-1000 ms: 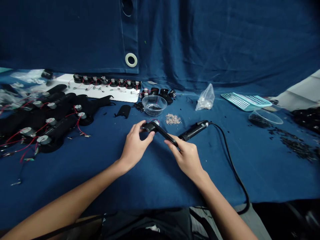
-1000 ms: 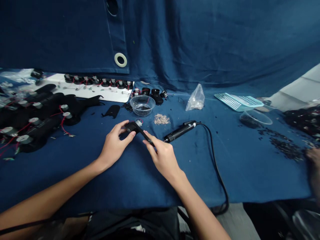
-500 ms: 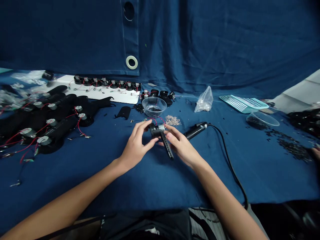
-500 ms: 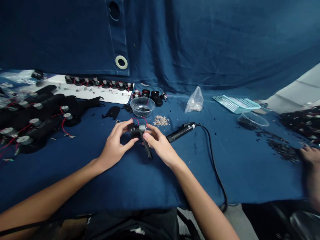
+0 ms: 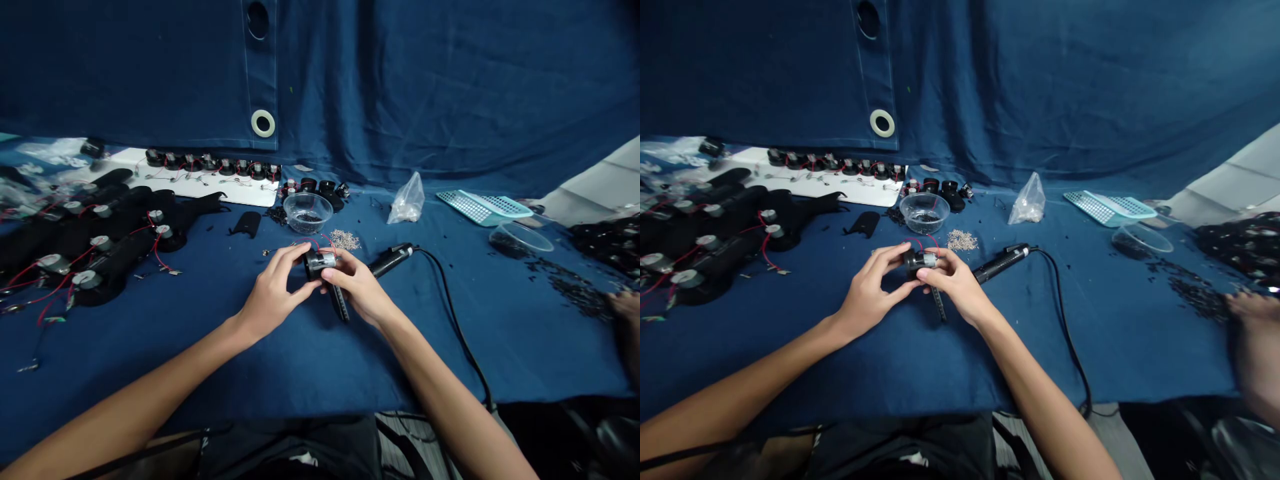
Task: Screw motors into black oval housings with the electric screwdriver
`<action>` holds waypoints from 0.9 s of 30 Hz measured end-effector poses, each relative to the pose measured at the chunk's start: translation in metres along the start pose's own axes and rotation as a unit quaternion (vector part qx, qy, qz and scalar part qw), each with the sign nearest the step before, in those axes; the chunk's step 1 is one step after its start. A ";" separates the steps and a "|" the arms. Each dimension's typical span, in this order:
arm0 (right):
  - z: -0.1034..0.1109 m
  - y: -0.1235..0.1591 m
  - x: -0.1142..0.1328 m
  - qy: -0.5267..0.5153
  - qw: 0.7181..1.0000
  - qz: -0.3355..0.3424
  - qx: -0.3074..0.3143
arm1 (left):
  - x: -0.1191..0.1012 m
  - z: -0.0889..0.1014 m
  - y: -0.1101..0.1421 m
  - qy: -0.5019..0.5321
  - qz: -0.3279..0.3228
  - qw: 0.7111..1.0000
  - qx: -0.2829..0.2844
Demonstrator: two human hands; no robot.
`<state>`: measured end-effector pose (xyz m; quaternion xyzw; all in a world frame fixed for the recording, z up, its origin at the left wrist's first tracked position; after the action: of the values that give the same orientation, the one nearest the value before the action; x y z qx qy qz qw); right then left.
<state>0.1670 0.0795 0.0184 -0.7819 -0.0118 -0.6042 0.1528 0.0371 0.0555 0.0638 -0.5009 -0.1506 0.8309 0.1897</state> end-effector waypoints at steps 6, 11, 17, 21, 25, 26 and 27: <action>-0.002 0.002 -0.003 -0.009 1.000 -0.011 0.002 | 0.004 -0.002 -0.001 0.021 0.013 1.000 0.012; -0.002 0.002 -0.006 0.003 1.000 -0.003 0.015 | 0.007 -0.002 -0.001 0.005 0.003 1.000 0.005; 0.005 0.005 -0.007 0.041 0.999 0.009 0.020 | 0.003 0.010 -0.001 -0.011 -0.021 0.999 -0.048; 0.004 0.008 -0.008 0.086 0.995 -0.004 0.046 | 0.006 0.017 -0.001 -0.022 -0.014 0.996 -0.079; 0.012 0.007 -0.003 0.119 0.992 0.016 0.040 | 0.009 0.019 -0.003 -0.036 -0.033 0.997 -0.068; 0.015 0.006 0.000 0.133 0.990 0.024 0.037 | 0.010 0.022 -0.004 -0.033 -0.041 0.996 -0.069; 0.019 0.006 0.003 0.151 0.987 0.030 0.037 | 0.012 0.027 -0.006 -0.025 -0.043 0.996 -0.077</action>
<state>0.1865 0.0784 0.0158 -0.6755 0.0126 -0.7097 0.1997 0.0097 0.0650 0.0697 -0.4859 -0.2403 0.8204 0.1820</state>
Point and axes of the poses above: each hand's wrist, its own y-axis away from the middle knuckle, its own z-axis out of the back of the hand, x = y × z, the point moved 10 cm from there along -y, towards the middle knuckle, and after that the axes turned 15 degrees about z, right-handed, at the moved point
